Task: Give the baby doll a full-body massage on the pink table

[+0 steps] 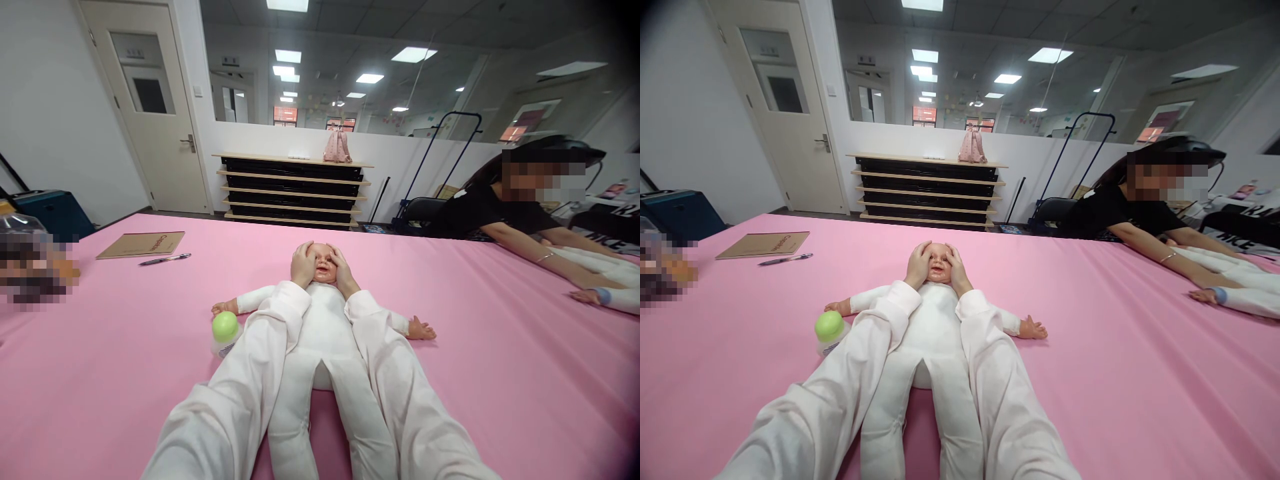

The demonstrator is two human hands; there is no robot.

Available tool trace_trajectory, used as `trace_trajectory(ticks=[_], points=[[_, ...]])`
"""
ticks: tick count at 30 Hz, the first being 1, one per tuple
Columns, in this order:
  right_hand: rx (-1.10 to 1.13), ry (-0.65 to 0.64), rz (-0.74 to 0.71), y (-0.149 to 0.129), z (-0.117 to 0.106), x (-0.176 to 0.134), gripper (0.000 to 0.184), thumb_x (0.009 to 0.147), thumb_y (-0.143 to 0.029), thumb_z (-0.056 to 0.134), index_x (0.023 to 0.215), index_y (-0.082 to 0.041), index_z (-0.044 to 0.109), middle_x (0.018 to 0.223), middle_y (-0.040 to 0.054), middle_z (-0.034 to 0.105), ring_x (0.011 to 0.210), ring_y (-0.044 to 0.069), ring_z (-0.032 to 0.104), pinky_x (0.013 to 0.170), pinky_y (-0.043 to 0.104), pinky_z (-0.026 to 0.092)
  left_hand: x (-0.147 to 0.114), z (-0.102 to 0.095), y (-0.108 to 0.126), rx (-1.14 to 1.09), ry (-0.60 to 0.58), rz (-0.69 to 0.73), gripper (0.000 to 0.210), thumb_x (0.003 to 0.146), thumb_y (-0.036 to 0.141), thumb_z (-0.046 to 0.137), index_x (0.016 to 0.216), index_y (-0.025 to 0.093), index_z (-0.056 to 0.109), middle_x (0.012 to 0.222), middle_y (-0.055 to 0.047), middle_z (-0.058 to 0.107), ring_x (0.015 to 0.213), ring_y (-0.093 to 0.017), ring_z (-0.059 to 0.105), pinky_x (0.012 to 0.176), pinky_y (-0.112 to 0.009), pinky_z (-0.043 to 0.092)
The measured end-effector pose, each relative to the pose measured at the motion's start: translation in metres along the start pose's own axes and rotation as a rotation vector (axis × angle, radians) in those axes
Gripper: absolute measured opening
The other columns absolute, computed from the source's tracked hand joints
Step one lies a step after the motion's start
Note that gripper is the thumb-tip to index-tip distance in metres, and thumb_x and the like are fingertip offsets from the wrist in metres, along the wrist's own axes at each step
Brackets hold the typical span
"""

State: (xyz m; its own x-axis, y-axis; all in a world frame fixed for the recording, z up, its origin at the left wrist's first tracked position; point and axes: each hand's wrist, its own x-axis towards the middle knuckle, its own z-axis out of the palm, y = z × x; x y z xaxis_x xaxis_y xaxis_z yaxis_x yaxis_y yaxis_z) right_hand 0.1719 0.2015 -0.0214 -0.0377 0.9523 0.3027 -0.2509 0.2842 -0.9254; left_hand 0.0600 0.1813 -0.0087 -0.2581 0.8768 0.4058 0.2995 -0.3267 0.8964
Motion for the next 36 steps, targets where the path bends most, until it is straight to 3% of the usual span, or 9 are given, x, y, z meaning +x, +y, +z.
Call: trace_trajectory(ticks=[6,10,14,24,36], points=[[0.024,0.021,-0.010,0.0050,-0.0028,0.0044,0.036,0.059,-0.032,0.048,0.093,-0.024,0.056,0.111,-0.0005,0.055,0.113,0.021,0.041,0.104,0.036,0.025,-0.0003,0.0004,0.0019,-0.029,0.007,-0.050,0.038,0.078,0.017,0.032,0.108,0.018,0.056,0.117,-0.004,0.055,0.111,-0.015,0.047,0.098,-0.026,0.035],[0.025,0.039,-0.013,0.0059,-0.0014,0.0050,0.034,0.061,-0.038,0.050,0.092,-0.024,0.056,0.109,-0.0005,0.055,0.112,0.020,0.043,0.103,0.037,0.027,0.0007,0.0011,-0.0004,-0.032,0.007,-0.044,0.040,0.077,0.014,0.031,0.108,0.017,0.057,0.117,-0.004,0.055,0.111,-0.015,0.047,0.097,-0.026,0.035],[-0.010,0.046,-0.022,0.0023,0.0016,0.0006,0.040,0.064,-0.048,0.054,0.095,-0.023,0.056,0.109,0.0016,0.055,0.108,0.020,0.046,0.100,0.036,0.031,0.0009,0.0009,-0.0019,-0.019,-0.002,-0.019,0.035,0.078,0.019,0.038,0.109,0.018,0.056,0.117,-0.005,0.055,0.111,-0.016,0.048,0.097,-0.028,0.035],[-0.031,0.034,-0.012,-0.0007,0.0025,0.0001,0.046,0.060,-0.049,0.062,0.096,-0.022,0.056,0.111,0.0035,0.053,0.111,0.021,0.045,0.100,0.036,0.032,-0.0029,-0.0011,0.0021,0.022,0.007,0.029,0.037,0.075,0.025,0.051,0.111,0.015,0.054,0.116,-0.008,0.055,0.109,-0.018,0.049,0.096,-0.030,0.036],[-0.081,0.029,-0.016,-0.0034,0.0026,-0.0010,0.046,0.057,-0.041,0.065,0.097,-0.022,0.054,0.112,0.0035,0.052,0.110,0.021,0.045,0.100,0.036,0.031,-0.0028,-0.0009,0.0027,0.038,0.003,0.037,0.040,0.072,0.026,0.056,0.110,0.015,0.054,0.116,-0.008,0.055,0.109,-0.019,0.049,0.096,-0.030,0.036]])
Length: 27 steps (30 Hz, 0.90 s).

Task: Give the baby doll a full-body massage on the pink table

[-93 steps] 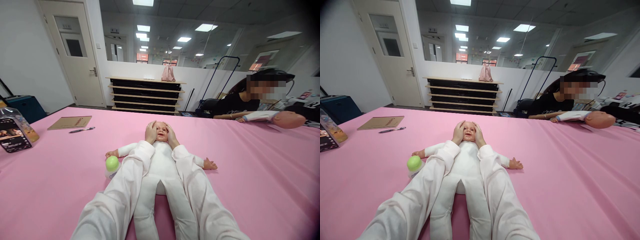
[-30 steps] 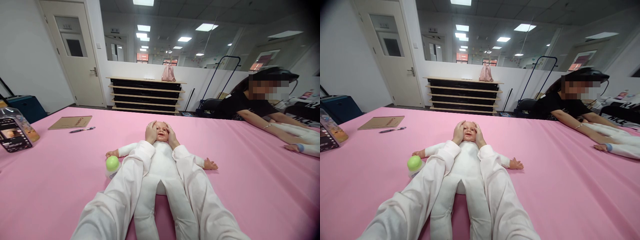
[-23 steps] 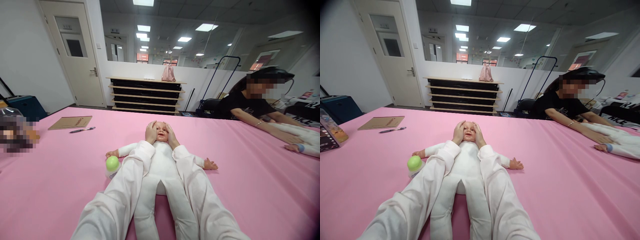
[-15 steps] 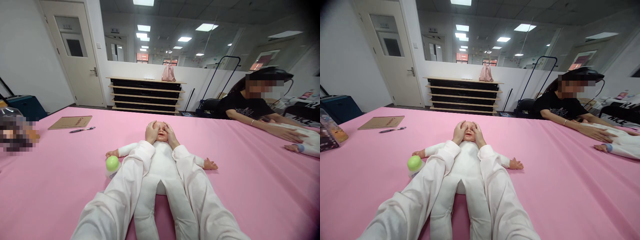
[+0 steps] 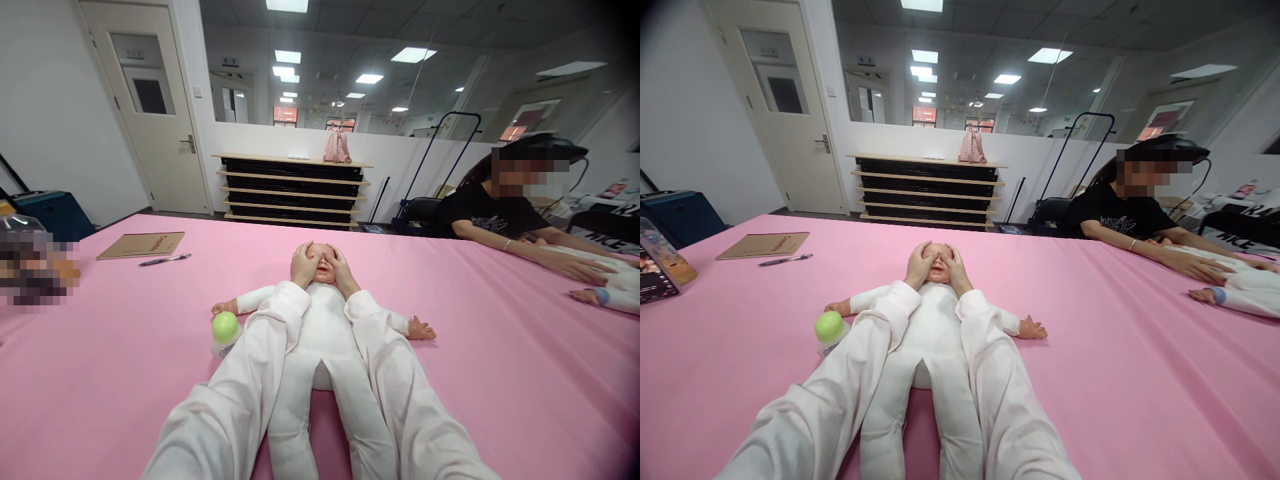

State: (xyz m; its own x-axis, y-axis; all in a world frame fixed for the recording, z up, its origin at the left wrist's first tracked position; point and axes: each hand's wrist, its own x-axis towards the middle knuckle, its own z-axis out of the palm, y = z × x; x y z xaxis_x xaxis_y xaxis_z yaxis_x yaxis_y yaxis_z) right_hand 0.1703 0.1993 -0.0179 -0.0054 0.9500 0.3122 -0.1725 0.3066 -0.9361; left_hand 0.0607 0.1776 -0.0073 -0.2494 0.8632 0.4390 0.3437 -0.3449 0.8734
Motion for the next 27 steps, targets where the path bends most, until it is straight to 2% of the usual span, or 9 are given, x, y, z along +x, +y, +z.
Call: trace_trajectory(ticks=[4,13,21,27], points=[[0.019,0.002,0.013,0.001,0.000,0.001,0.039,0.058,-0.037,0.060,0.095,-0.023,0.054,0.110,0.0020,0.053,0.109,0.021,0.045,0.099,0.036,0.031,0.000,0.000,0.000,0.001,-0.002,-0.004,0.038,0.073,0.024,0.054,0.110,0.017,0.055,0.116,-0.007,0.056,0.109,-0.019,0.049,0.096,-0.030,0.036],[0.052,0.039,0.003,0.008,-0.001,0.006,0.034,0.058,-0.035,0.046,0.089,-0.023,0.055,0.105,0.0007,0.055,0.109,0.020,0.043,0.102,0.035,0.027,0.002,0.001,-0.001,-0.067,0.002,-0.068,0.038,0.078,0.017,0.033,0.109,0.016,0.056,0.117,-0.006,0.055,0.111,-0.017,0.047,0.098,-0.030,0.035],[0.020,-0.002,-0.005,-0.001,-0.001,-0.002,0.040,0.056,-0.035,0.059,0.094,-0.023,0.055,0.110,0.0022,0.053,0.111,0.022,0.043,0.101,0.037,0.030,-0.001,-0.001,0.001,-0.017,-0.009,-0.015,0.038,0.073,0.021,0.050,0.110,0.018,0.055,0.117,-0.005,0.055,0.110,-0.018,0.048,0.097,-0.029,0.035],[-0.008,-0.008,-0.012,-0.004,0.000,-0.004,0.043,0.057,-0.036,0.062,0.097,-0.023,0.053,0.112,0.0033,0.051,0.112,0.022,0.043,0.100,0.036,0.030,-0.002,-0.002,0.003,0.008,-0.002,-0.010,0.040,0.071,0.023,0.055,0.111,0.017,0.054,0.117,-0.007,0.054,0.110,-0.019,0.048,0.097,-0.030,0.035]])
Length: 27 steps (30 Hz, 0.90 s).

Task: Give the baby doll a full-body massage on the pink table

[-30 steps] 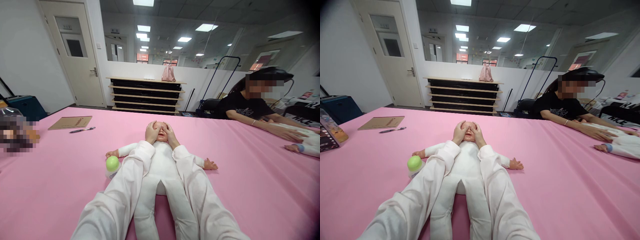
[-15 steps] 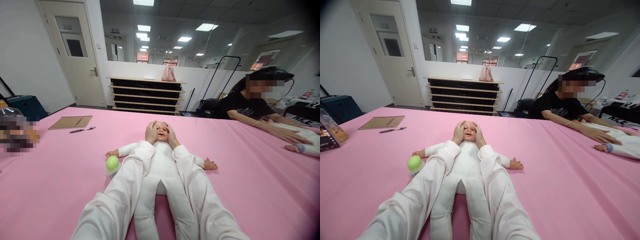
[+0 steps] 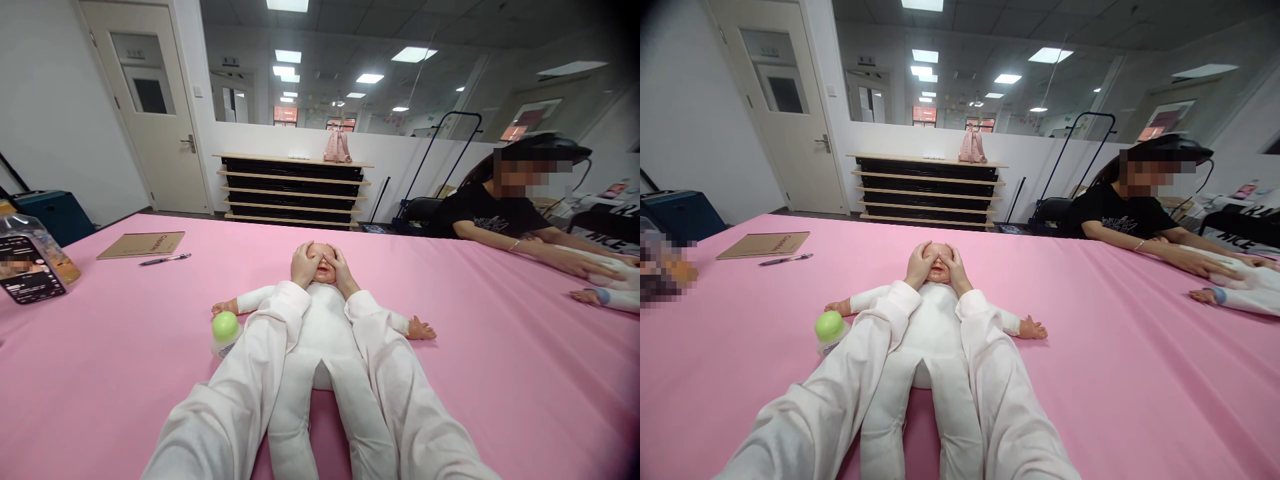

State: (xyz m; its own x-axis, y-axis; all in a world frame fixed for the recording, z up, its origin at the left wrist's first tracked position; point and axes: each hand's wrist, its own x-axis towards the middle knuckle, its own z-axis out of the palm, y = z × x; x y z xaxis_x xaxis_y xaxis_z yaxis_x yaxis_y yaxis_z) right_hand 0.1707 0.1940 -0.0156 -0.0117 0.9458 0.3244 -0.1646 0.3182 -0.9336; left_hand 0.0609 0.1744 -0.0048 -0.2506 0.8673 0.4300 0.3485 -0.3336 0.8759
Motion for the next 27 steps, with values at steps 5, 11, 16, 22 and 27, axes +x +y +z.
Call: trace_trajectory(ticks=[5,11,16,22,27], points=[[0.014,-0.002,0.011,0.000,0.001,0.000,0.041,0.057,-0.035,0.060,0.096,-0.023,0.053,0.110,0.0030,0.051,0.109,0.022,0.044,0.099,0.036,0.031,0.000,0.000,-0.001,0.019,-0.004,0.011,0.041,0.071,0.022,0.055,0.111,0.017,0.054,0.117,-0.007,0.054,0.109,-0.020,0.048,0.097,-0.032,0.035],[0.035,0.017,0.012,0.003,0.000,0.003,0.036,0.058,-0.036,0.053,0.093,-0.024,0.054,0.106,0.0015,0.052,0.108,0.021,0.044,0.100,0.035,0.028,0.002,0.001,-0.003,-0.009,-0.004,-0.008,0.037,0.074,0.022,0.049,0.110,0.016,0.055,0.117,-0.007,0.055,0.110,-0.018,0.048,0.097,-0.029,0.035],[0.044,0.040,-0.010,0.012,-0.002,0.010,0.034,0.059,-0.036,0.046,0.090,-0.024,0.054,0.105,0.0000,0.055,0.108,0.020,0.043,0.100,0.035,0.029,0.003,0.002,-0.003,-0.074,0.005,-0.046,0.035,0.079,0.020,0.037,0.109,0.016,0.056,0.117,-0.006,0.055,0.111,-0.017,0.048,0.098,-0.029,0.034],[0.038,0.045,0.001,0.013,-0.002,0.011,0.035,0.060,-0.036,0.045,0.091,-0.023,0.054,0.106,0.0011,0.054,0.108,0.020,0.044,0.100,0.035,0.029,0.002,0.002,-0.003,-0.060,0.001,-0.042,0.037,0.077,0.018,0.040,0.109,0.016,0.056,0.117,-0.005,0.055,0.111,-0.017,0.048,0.098,-0.028,0.035],[-0.001,0.008,-0.009,0.004,-0.001,0.003,0.040,0.058,-0.035,0.057,0.096,-0.022,0.054,0.111,0.0029,0.052,0.111,0.022,0.043,0.100,0.036,0.030,0.002,0.001,-0.004,0.016,-0.003,0.014,0.041,0.071,0.019,0.051,0.111,0.015,0.054,0.116,-0.008,0.055,0.109,-0.019,0.048,0.097,-0.030,0.035]])
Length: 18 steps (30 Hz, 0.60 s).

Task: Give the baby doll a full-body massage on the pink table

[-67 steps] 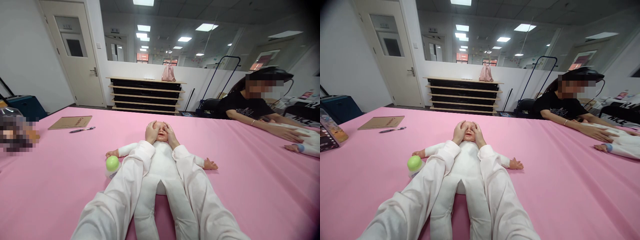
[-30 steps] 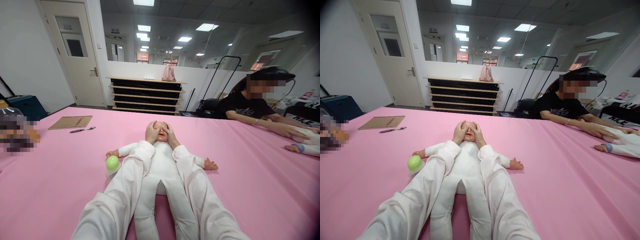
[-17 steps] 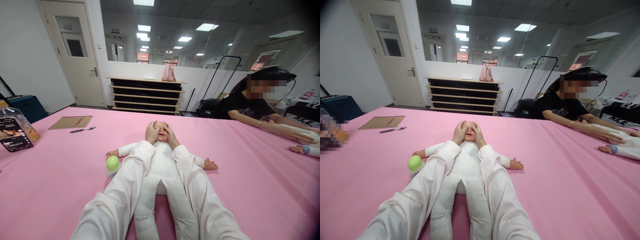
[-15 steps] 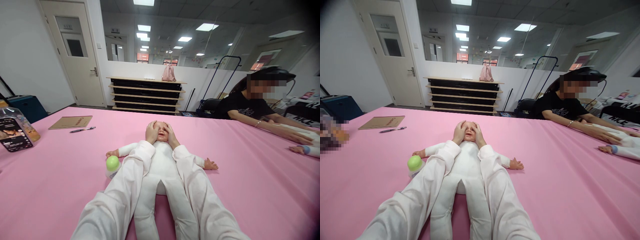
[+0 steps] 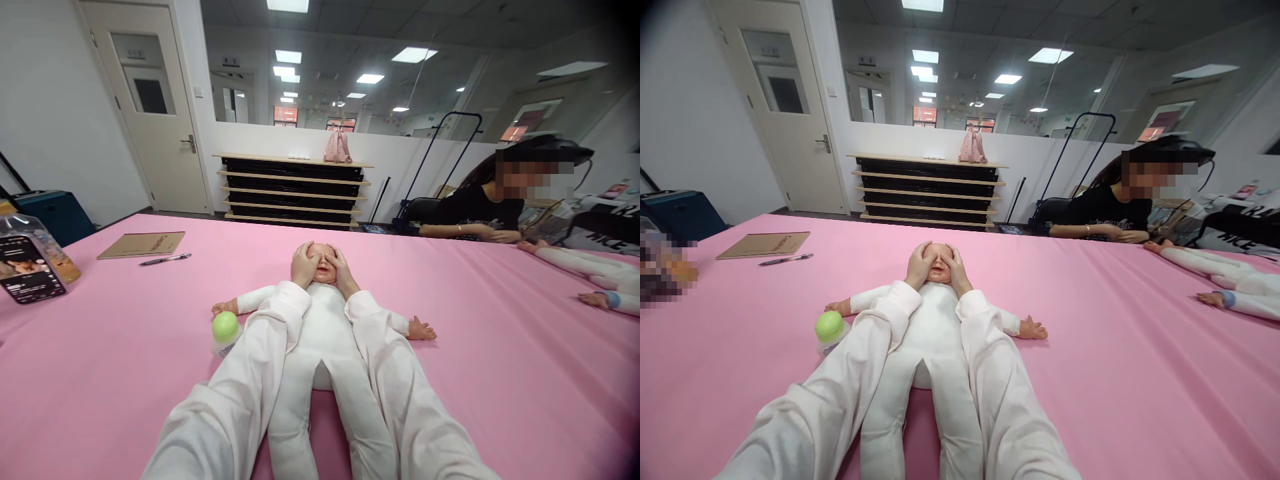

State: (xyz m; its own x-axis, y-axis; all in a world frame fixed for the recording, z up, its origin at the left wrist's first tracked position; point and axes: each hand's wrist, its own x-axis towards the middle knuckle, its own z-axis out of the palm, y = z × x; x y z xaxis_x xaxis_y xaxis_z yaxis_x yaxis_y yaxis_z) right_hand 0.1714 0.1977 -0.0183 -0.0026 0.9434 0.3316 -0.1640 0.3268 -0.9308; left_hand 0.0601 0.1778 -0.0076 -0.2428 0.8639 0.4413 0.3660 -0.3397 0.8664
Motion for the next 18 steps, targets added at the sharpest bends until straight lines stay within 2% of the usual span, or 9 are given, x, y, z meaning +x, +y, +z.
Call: trace_trajectory(ticks=[9,18], points=[[-0.049,-0.007,-0.029,-0.0014,0.0009,-0.0024,0.042,0.060,-0.035,0.059,0.099,-0.021,0.052,0.113,0.0042,0.051,0.113,0.022,0.041,0.102,0.037,0.028,0.0003,0.0008,-0.0004,0.030,-0.001,0.012,0.041,0.070,0.022,0.054,0.110,0.018,0.054,0.116,-0.007,0.055,0.109,-0.019,0.048,0.097,-0.031,0.034],[-0.060,0.014,-0.009,0.0024,0.0017,0.0022,0.042,0.063,-0.043,0.051,0.098,-0.021,0.052,0.113,0.0042,0.051,0.111,0.021,0.043,0.100,0.036,0.029,0.0014,0.0017,-0.0020,-0.039,0.005,-0.025,0.035,0.077,0.022,0.041,0.109,0.016,0.055,0.116,-0.007,0.055,0.110,-0.018,0.047,0.097,-0.030,0.035]])
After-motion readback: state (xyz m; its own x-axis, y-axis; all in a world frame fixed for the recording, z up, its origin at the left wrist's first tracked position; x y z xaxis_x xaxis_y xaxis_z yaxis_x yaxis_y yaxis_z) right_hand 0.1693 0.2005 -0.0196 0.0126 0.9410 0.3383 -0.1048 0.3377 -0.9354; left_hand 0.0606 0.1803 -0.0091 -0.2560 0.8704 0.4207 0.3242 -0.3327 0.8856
